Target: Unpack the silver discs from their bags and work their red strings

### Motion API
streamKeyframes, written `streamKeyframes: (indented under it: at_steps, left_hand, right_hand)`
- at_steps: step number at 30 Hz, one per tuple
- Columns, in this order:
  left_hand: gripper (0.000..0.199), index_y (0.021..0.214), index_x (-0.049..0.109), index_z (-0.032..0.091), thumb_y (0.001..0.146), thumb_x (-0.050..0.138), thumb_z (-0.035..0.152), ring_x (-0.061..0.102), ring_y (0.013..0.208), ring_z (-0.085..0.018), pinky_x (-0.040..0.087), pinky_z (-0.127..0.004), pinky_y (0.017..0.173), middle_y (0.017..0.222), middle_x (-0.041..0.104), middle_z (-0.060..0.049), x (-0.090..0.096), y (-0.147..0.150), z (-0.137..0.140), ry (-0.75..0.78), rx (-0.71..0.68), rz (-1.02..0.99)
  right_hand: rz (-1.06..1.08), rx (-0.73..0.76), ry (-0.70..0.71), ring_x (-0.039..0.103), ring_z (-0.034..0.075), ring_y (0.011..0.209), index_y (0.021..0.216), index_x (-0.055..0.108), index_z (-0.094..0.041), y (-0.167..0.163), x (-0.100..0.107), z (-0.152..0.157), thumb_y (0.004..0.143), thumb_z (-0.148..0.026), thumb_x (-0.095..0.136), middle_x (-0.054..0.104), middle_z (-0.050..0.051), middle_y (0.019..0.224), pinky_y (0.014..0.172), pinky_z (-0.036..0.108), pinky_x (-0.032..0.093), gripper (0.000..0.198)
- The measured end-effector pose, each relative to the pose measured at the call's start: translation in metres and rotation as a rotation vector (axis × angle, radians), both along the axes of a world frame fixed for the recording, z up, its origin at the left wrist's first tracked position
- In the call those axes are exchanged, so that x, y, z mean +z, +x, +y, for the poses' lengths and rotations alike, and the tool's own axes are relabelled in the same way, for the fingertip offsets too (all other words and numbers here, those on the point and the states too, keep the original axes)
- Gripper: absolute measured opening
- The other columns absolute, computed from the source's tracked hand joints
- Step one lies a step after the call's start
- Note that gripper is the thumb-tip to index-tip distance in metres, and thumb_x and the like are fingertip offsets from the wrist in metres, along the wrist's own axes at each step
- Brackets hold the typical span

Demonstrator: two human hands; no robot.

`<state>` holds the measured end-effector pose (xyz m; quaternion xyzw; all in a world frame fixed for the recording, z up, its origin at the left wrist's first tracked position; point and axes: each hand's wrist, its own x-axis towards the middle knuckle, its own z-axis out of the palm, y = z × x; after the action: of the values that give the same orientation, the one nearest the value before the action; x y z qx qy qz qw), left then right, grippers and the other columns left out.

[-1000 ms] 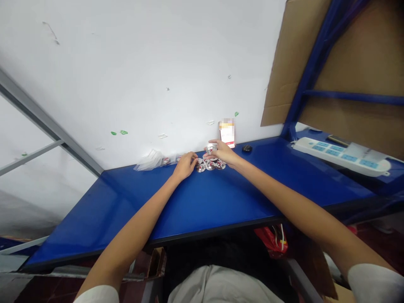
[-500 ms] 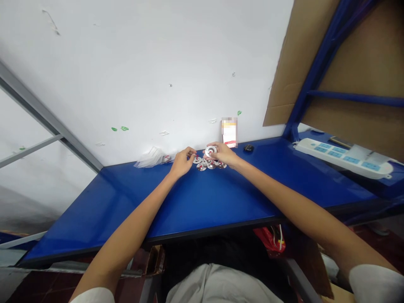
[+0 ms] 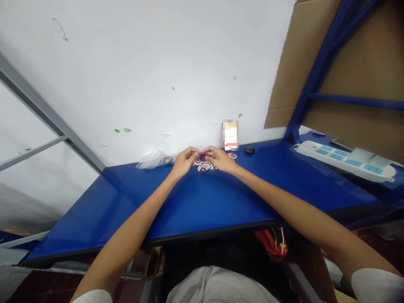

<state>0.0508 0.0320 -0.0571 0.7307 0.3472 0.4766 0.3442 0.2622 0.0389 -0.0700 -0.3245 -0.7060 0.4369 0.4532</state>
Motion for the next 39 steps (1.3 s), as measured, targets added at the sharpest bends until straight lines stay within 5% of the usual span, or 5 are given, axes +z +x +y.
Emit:
streamKeyframes:
  at_steps: [7,24,29,33,39]
  left_hand:
    - [0.04,0.118,0.073,0.015,0.093,0.076,0.046,0.068,0.071,-0.017,0.054,-0.027,0.063,0.084,0.071,-0.004,0.003,-0.005,-0.003,-0.097,-0.125,0.027]
    - [0.031,0.099,0.071,0.017,0.092,0.075,0.047,0.065,0.073,-0.017,0.05,-0.026,0.06,0.08,0.07,-0.004,0.0,-0.001,-0.002,-0.125,-0.038,-0.051]
    - [0.022,0.095,0.07,0.019,0.094,0.069,0.041,0.066,0.07,-0.017,0.049,-0.026,0.061,0.081,0.073,-0.003,0.002,-0.008,0.02,0.025,0.153,0.174]
    - [0.013,0.09,0.074,0.02,0.092,0.066,0.03,0.072,0.081,-0.02,0.053,-0.03,0.079,0.087,0.079,-0.003,0.005,-0.004,0.047,0.15,0.237,0.45]
    - [0.015,0.094,0.078,0.021,0.088,0.065,0.025,0.072,0.086,-0.023,0.052,-0.033,0.083,0.094,0.081,-0.006,-0.006,0.012,0.079,0.194,0.337,0.701]
  right_hand:
    - [-0.125,-0.083,0.286,0.079,0.023,0.093,0.098,0.071,-0.022,0.007,0.005,-0.002,0.094,-0.024,0.071,0.082,0.005,0.098,0.092,0.038,0.062,0.005]
    - [-0.378,-0.064,0.545,0.073,0.021,0.092,0.106,0.076,-0.023,0.02,0.019,-0.003,0.096,-0.012,0.061,0.081,0.003,0.102,0.087,0.032,0.053,0.021]
    - [-0.374,-0.138,0.572,0.073,0.023,0.11,0.124,0.073,-0.023,0.033,0.019,0.007,0.098,-0.01,0.056,0.078,0.007,0.123,0.096,0.036,0.055,0.035]
    - [-0.425,-0.299,0.612,0.072,0.024,0.108,0.119,0.074,-0.022,0.045,0.016,0.017,0.098,-0.008,0.051,0.078,0.008,0.118,0.095,0.036,0.054,0.034]
    - [-0.554,-0.339,0.628,0.071,0.023,0.104,0.107,0.077,-0.021,0.054,0.015,0.021,0.096,-0.006,0.05,0.077,0.007,0.109,0.09,0.033,0.052,0.033]
